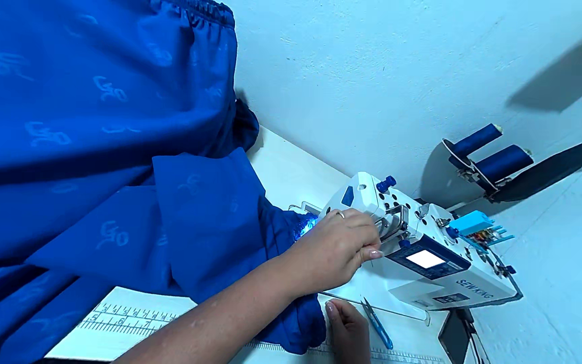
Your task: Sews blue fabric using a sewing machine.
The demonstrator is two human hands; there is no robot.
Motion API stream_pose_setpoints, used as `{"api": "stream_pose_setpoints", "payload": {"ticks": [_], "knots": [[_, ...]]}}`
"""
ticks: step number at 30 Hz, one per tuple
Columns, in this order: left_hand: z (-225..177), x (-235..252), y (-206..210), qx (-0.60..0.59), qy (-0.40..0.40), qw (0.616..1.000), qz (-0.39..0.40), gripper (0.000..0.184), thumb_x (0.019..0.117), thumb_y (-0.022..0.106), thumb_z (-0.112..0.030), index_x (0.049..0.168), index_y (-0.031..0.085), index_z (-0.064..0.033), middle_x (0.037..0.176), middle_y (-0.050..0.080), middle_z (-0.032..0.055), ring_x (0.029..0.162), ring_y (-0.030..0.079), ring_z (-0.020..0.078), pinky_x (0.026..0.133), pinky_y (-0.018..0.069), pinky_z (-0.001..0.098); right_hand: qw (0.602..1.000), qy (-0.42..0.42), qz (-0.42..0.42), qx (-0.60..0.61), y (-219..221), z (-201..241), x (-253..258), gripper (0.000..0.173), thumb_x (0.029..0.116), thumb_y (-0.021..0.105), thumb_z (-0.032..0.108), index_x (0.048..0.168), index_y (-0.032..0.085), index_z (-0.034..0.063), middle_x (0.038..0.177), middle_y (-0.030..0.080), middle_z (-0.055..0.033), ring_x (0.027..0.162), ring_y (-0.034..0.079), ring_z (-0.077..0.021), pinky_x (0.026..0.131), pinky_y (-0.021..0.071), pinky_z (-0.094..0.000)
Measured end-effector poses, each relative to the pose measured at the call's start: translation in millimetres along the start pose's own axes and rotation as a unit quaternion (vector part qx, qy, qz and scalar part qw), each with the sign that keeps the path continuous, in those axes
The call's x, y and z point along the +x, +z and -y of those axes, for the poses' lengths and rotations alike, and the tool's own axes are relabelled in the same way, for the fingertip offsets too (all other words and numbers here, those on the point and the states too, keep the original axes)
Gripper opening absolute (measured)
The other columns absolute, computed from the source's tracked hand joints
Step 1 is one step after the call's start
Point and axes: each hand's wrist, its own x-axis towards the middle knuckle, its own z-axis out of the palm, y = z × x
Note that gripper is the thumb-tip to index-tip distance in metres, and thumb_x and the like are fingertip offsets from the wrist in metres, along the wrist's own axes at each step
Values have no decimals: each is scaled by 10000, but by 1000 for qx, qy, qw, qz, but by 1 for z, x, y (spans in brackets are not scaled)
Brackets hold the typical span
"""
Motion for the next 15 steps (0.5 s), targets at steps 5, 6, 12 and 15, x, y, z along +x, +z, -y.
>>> {"api": "stream_pose_setpoints", "payload": {"ticks": [5,6,12,15], "knots": [[-1,-14,-9,-187,-119,975,33,231,1035,546,-228,861,579,-80,1148,593,31,1028,585,39,837,511,189,1000,-11,-4,-19,1,-3,1,191,947,616,128,891,760,16,732,687,-5,601,574,26,590,494,-154],[-2,-18,-10,-174,-154,971,55,234,1035,561,-237,866,579,-77,1236,578,38,1053,580,40,846,511,202,1000,-8,-2,-20,0,-1,1,189,945,617,123,892,760,12,733,688,-8,601,576,25,592,495,-156],[-27,-26,-49,37,-288,913,286,304,1056,557,-274,957,768,-79,1297,666,42,950,681,155,849,554,389,1000,-1,0,-11,1,-2,1,177,942,631,130,904,761,17,765,705,-16,655,626,11,637,532,-163],[-37,-36,-60,133,-257,924,249,304,1025,591,-360,905,760,-138,1146,726,-6,899,700,144,767,570,391,1000,-5,-2,-20,0,-2,1,176,943,629,135,901,762,26,770,708,-8,662,628,19,644,530,-156]]}}
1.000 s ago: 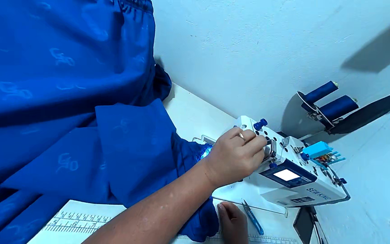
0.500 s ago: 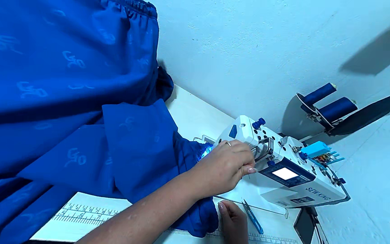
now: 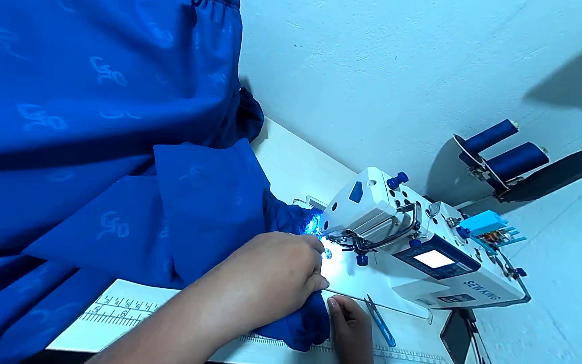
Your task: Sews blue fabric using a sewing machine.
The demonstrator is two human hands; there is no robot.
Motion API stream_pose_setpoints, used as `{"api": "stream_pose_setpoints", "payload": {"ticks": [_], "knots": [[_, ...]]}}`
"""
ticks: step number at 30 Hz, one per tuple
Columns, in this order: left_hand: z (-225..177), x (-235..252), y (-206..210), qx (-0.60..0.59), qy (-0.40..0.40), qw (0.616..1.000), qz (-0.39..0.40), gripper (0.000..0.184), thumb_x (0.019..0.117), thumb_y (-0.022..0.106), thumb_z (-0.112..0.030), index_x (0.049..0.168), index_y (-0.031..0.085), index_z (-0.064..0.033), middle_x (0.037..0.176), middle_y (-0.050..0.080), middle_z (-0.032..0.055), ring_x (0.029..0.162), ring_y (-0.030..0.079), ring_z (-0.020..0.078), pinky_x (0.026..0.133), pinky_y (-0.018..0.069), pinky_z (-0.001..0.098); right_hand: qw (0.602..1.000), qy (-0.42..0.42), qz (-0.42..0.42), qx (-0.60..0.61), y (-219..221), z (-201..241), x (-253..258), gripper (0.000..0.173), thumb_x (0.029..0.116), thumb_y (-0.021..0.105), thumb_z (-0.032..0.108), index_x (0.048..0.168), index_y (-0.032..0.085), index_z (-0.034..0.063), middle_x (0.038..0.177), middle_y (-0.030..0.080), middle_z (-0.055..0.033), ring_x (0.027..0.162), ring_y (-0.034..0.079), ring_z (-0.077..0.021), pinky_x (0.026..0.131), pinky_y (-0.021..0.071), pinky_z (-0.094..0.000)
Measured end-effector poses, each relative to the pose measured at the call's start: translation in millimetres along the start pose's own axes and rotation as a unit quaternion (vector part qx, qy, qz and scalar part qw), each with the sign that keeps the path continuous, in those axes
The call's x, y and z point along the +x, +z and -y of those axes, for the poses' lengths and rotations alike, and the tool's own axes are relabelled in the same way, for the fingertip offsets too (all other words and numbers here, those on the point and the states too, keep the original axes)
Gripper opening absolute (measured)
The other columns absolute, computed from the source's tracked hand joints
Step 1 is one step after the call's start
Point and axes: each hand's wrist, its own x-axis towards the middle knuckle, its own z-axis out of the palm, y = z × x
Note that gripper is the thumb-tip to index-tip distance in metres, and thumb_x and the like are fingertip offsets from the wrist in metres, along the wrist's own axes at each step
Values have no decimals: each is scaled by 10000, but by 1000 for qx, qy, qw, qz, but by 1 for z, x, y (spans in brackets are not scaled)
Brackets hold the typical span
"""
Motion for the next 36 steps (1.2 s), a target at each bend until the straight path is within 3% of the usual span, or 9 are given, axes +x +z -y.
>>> {"api": "stream_pose_setpoints", "payload": {"ticks": [2,4,9,14,19,23,26,33,36], "knots": [[-3,6,6,12,22,987,-161,197,966,649,-325,927,755,-163,992,732,-27,798,706,125,675,595,362,1000,0,1,2,1,0,1,180,948,628,134,902,762,23,769,710,-4,663,628,25,640,531,-149],[-17,26,6,-80,5,967,-240,149,989,640,-228,1004,771,-159,877,730,-36,733,687,96,653,583,325,1000,4,1,-1,1,2,1,181,946,628,133,897,761,19,761,707,-6,654,626,25,635,531,-151],[-43,72,2,-274,-92,953,-89,236,1050,595,-285,1128,770,-146,770,692,3,606,592,89,603,503,288,1000,16,5,4,0,7,0,168,944,628,99,909,756,-3,780,718,-34,683,652,-2,668,555,-183],[-49,84,11,-288,-106,943,-132,172,1018,652,-240,1011,804,-159,719,687,-34,583,580,55,566,480,262,1000,27,5,11,0,7,-1,161,944,637,103,903,749,-4,757,702,-28,654,632,1,642,542,-180],[-35,73,31,-233,-5,924,-305,128,961,674,-202,941,797,-175,755,700,-83,613,604,0,551,508,203,1000,16,18,-8,-2,8,-1,172,952,641,113,937,763,-7,815,726,-77,704,674,-90,683,572,-278],[-35,65,12,-391,-42,907,-150,116,984,652,-133,875,693,-130,753,606,-49,652,546,34,594,442,193,1000,2,8,-27,-2,9,-2,175,944,636,122,922,771,12,780,711,-70,648,638,-119,626,547,-320],[-30,60,10,-465,-70,875,-114,134,986,617,-112,866,676,-131,683,572,-51,596,483,19,557,371,169,999,0,15,-44,-4,11,-2,195,952,630,137,932,775,9,779,706,-87,633,631,-157,616,540,-360],[-26,52,9,-356,-104,915,-157,109,1003,645,-145,901,677,-130,785,630,-33,691,573,58,631,460,218,999,-7,18,-44,-4,11,-2,193,952,630,134,929,775,9,779,708,-86,632,628,-152,613,537,-349],[-26,50,15,-499,-18,853,-154,158,1023,543,-193,904,645,-170,1057,620,-49,956,584,49,812,482,233,999,-12,10,-44,-4,9,-3,178,944,639,121,921,775,9,776,707,-83,629,623,-142,613,537,-333]]}}
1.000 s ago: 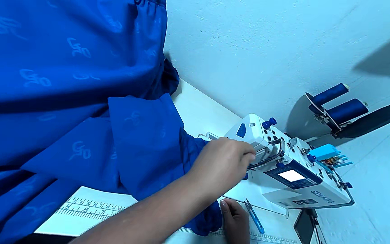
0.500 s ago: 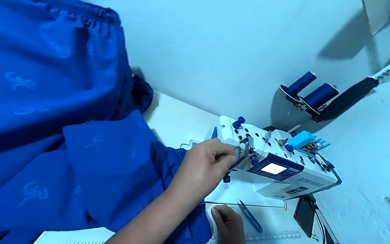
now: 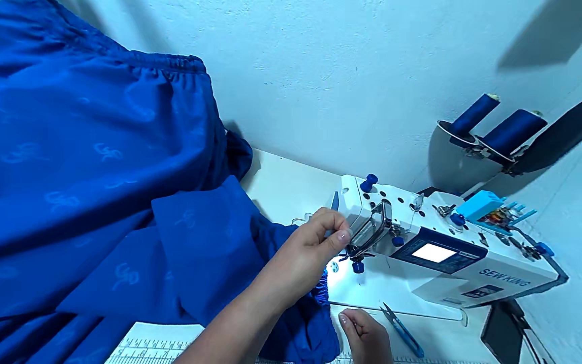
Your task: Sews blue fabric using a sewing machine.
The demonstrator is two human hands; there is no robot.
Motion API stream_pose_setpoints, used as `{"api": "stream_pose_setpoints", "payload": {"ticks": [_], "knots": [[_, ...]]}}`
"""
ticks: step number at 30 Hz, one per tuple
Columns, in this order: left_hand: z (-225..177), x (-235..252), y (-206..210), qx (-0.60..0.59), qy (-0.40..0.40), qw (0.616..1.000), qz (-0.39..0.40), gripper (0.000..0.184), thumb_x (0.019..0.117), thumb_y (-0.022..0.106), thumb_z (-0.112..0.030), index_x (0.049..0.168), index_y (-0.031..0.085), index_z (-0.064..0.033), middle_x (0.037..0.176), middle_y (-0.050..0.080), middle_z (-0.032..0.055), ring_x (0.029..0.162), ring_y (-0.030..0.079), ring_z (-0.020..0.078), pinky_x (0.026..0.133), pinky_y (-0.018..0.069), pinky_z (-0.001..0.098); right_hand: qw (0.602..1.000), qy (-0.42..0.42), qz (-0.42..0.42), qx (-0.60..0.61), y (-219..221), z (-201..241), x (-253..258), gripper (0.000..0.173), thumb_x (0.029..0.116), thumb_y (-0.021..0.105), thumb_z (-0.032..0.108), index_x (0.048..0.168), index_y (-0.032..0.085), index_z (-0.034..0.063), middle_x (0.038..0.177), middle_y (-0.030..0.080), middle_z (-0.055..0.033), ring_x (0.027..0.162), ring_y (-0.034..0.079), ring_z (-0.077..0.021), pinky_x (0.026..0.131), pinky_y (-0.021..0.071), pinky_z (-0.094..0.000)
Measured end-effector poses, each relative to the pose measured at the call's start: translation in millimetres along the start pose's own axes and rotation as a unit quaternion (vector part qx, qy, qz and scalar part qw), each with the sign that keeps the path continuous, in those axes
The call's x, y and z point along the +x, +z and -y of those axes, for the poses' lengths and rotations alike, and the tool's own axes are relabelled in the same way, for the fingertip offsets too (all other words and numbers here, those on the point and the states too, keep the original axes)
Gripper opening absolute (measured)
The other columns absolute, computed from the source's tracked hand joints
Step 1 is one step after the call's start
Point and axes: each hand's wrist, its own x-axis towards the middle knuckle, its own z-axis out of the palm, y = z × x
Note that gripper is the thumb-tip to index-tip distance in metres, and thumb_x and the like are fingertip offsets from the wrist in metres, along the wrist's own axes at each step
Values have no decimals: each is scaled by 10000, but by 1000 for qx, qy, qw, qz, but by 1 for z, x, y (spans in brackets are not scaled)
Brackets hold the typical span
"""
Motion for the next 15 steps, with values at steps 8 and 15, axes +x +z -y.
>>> {"api": "stream_pose_setpoints", "payload": {"ticks": [8,15], "knots": [[8,-7,-5,-26,38,997,-62,202,1070,441,-174,926,579,-141,729,514,-50,623,467,24,577,383,172,981,46,-42,182,-7,8,3,191,980,569,67,950,720,-47,709,642,19,577,557,39,558,490,-136],[8,-111,-79,194,54,979,-43,245,1096,450,-281,995,573,-95,830,554,-78,703,510,-45,636,450,170,920,-18,92,381,-30,111,41,350,1063,462,87,1335,562,-109,1186,741,-49,747,678,4,623,558,-186]]}}
